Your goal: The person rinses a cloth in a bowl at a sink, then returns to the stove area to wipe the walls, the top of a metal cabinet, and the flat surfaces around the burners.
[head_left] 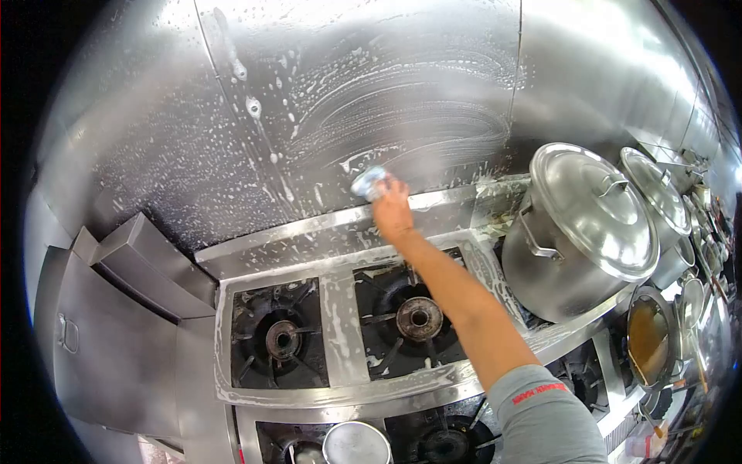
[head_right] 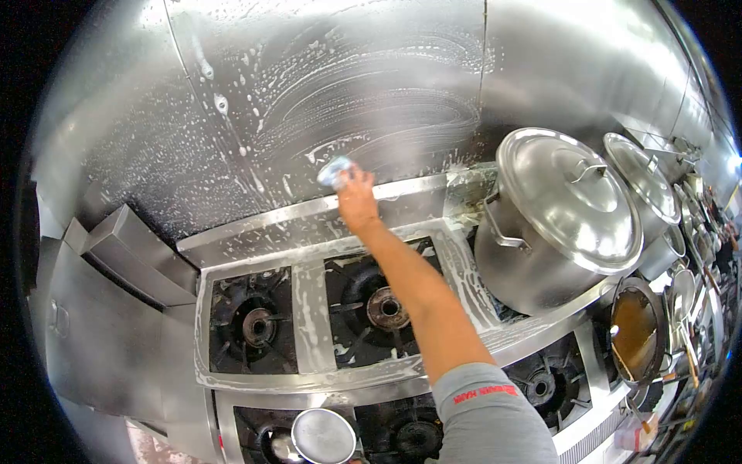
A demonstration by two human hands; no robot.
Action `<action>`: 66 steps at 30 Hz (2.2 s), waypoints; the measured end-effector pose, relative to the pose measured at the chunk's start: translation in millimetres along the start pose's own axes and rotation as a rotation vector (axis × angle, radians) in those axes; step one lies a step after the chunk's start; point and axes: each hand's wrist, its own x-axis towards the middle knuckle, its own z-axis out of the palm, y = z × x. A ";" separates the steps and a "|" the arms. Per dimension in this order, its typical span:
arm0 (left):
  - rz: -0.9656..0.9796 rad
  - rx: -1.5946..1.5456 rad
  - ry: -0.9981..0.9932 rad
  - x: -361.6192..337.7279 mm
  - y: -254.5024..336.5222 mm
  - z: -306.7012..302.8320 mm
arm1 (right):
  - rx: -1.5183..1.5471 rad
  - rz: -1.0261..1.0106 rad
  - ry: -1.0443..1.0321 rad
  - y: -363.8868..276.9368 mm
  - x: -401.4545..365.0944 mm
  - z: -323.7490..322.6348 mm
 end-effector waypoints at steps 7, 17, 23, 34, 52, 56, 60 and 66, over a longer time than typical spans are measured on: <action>-0.038 -0.119 -0.038 9.6 8.0 -13.8 | -0.037 0.982 0.340 160.0 0.9 -36.6; -0.031 -0.138 -0.125 9.4 3.8 -21.2 | 0.650 1.150 0.139 -108.7 63.2 101.1; -0.015 -0.195 -0.192 17.4 14.6 -38.2 | 1.535 0.690 -0.474 -228.0 49.5 -2.3; 0.055 -0.029 -0.111 21.7 -4.5 -11.8 | 1.048 0.367 -1.137 -260.7 -196.6 -264.3; 0.341 -0.199 -0.078 -7.2 -40.6 -49.7 | 0.175 0.179 -1.105 -324.6 -296.5 -267.3; 0.282 -0.266 -0.143 -20.0 -48.7 -53.9 | 0.132 0.374 -0.737 -307.9 -317.2 -265.4; 0.296 -0.331 -0.157 -24.7 -49.8 -45.9 | 0.586 0.918 -1.036 -279.0 -350.3 -229.8; 0.719 -0.683 -0.429 -45.7 -40.6 -73.1 | 1.130 1.180 -0.897 -282.0 -359.0 -220.9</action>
